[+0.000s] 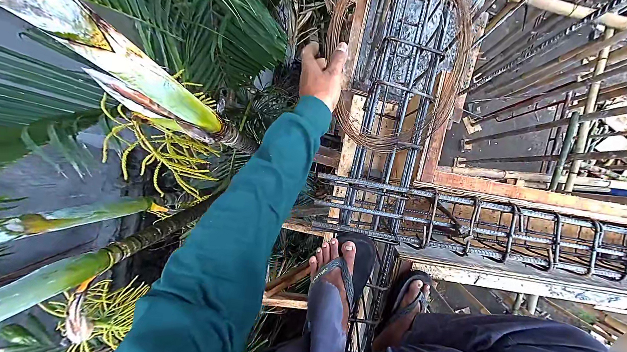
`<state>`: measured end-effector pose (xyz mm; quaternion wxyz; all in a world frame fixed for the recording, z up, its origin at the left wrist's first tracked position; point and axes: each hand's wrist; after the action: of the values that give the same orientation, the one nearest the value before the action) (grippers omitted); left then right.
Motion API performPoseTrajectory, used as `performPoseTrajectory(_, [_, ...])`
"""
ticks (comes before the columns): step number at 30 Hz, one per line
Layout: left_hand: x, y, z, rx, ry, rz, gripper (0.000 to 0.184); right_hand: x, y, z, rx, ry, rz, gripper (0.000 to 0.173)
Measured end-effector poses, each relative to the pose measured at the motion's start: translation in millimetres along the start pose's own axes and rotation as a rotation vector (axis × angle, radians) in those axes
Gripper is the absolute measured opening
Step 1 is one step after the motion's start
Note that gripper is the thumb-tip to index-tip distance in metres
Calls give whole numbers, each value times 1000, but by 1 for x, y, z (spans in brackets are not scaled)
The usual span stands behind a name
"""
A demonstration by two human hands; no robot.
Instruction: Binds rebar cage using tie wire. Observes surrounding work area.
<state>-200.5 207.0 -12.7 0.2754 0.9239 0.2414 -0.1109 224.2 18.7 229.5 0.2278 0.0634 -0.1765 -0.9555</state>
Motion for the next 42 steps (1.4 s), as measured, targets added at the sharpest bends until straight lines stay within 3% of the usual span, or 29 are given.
performPoseTrajectory(4, [-21,16,-12,169,-140,-191,89,-9,-47,-5,6,-122,53,17])
performPoseTrajectory(6, [-29,38,-23,306,-193,-194,86,-1,-72,-1,5,-174,59,20])
performPoseTrajectory(8, [-35,75,-35,493,-185,15,71,5,-93,1,-31,-236,92,22])
performPoseTrajectory(11, [-26,143,-49,672,-140,587,58,17,-118,7,-116,-326,162,30])
performPoseTrajectory(13, [-19,172,-49,631,-97,860,54,24,-128,16,-141,-302,128,33])
performPoseTrajectory(17, [-34,188,-42,365,200,1051,59,19,-134,20,-245,-233,-153,32])
performPoseTrajectory(21, [-41,201,-49,183,528,987,51,34,-136,9,-316,-80,-344,30])
performPoseTrajectory(26, [-15,218,-51,2,677,837,59,78,-148,-19,-299,254,-315,24])
performPoseTrajectory(31, [-2,224,-17,-52,599,730,76,110,-140,-35,-177,432,-190,19])
performPoseTrajectory(33, [-4,229,4,-69,563,686,76,124,-134,-45,-54,448,-101,20])
performPoseTrajectory(38, [-21,245,45,-247,565,536,69,163,-117,-80,393,270,357,41])
performPoseTrajectory(42, [-60,244,53,-377,661,434,62,174,-107,-94,465,232,521,39])
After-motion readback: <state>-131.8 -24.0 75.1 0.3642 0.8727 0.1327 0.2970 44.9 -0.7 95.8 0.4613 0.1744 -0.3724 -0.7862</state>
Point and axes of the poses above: each hand's wrist, its own y-axis away from the middle knuckle, its own x-axis out of the palm, z = x × y, and after that the axes turned 4 degrees about -x, right-handed
